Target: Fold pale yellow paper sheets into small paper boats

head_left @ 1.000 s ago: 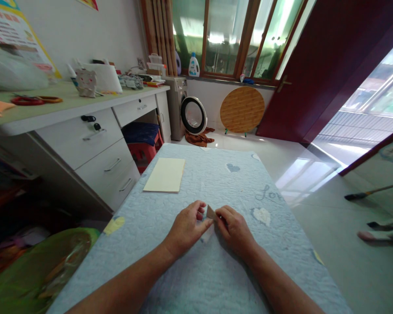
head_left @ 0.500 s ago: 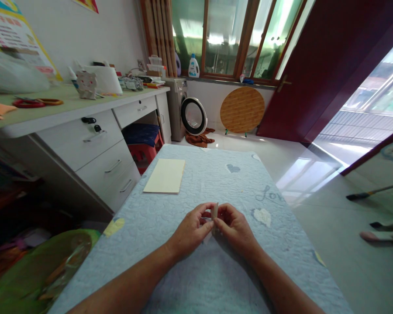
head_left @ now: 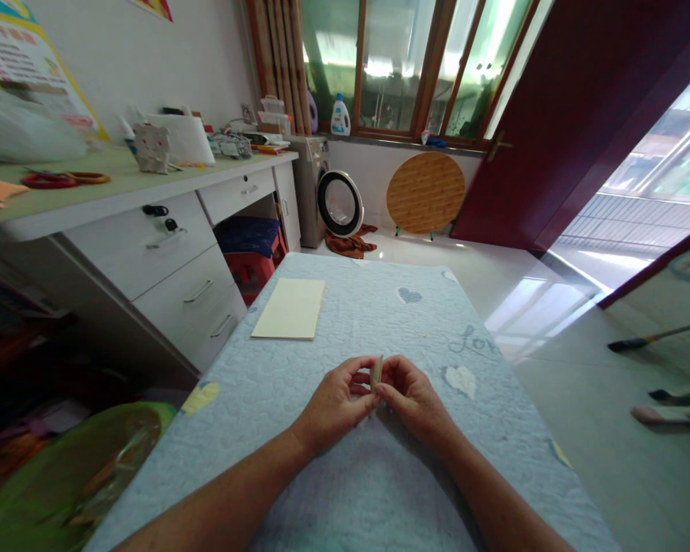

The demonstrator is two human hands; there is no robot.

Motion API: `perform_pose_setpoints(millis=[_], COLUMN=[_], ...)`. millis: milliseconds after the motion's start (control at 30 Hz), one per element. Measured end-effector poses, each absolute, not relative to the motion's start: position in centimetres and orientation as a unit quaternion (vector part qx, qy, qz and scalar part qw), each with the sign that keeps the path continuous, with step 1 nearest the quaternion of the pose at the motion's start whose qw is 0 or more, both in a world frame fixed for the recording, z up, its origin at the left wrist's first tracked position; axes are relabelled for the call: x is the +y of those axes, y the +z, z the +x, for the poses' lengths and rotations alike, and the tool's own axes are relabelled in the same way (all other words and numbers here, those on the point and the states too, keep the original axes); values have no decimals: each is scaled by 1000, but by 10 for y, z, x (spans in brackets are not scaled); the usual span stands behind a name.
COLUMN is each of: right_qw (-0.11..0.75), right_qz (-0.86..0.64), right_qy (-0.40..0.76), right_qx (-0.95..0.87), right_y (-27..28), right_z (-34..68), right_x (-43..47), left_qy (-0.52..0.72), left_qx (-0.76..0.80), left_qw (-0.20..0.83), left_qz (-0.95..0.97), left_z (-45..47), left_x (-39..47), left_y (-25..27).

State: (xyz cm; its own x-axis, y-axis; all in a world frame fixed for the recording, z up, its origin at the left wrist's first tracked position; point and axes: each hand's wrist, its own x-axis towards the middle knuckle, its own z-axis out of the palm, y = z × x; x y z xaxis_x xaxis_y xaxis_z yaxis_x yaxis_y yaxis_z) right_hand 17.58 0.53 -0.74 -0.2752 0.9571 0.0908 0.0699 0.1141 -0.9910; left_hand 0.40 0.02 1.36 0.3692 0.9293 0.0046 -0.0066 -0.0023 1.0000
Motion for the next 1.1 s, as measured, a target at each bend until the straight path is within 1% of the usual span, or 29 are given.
perform_pose_setpoints(millis=[167, 300, 367, 433, 533, 700, 833, 1100], right_qw=[427, 440, 456, 465, 464, 468, 469, 457], right_qz=[-437, -468, -456, -435, -422, -409, -409, -420], right_qy=[496, 412, 368, 352, 348, 350, 360, 370], right_qx=[-618, -647, -670, -686, -697, -701, -695, -692], right_y=[-7, -6, -4, -2, 0, -2, -3, 3], right_z=[176, 174, 172, 171, 172, 175, 176, 178], right_x=[4, 2, 1, 0, 1, 3, 4, 0], left_qy=[415, 413, 411, 409, 423, 452, 464, 450], left_qx=[401, 423, 421, 413, 400, 410, 410, 392], left_qw=[605, 619, 640, 661, 674, 658, 664, 697], left_qz=[549, 517, 494, 475, 454, 442, 419, 398], left_z=[5, 7, 8, 9, 10, 8, 8, 4], left_x=[1, 0, -1, -1, 0, 3, 3, 2], left_y=[10, 9, 10, 11, 12, 12, 12, 11])
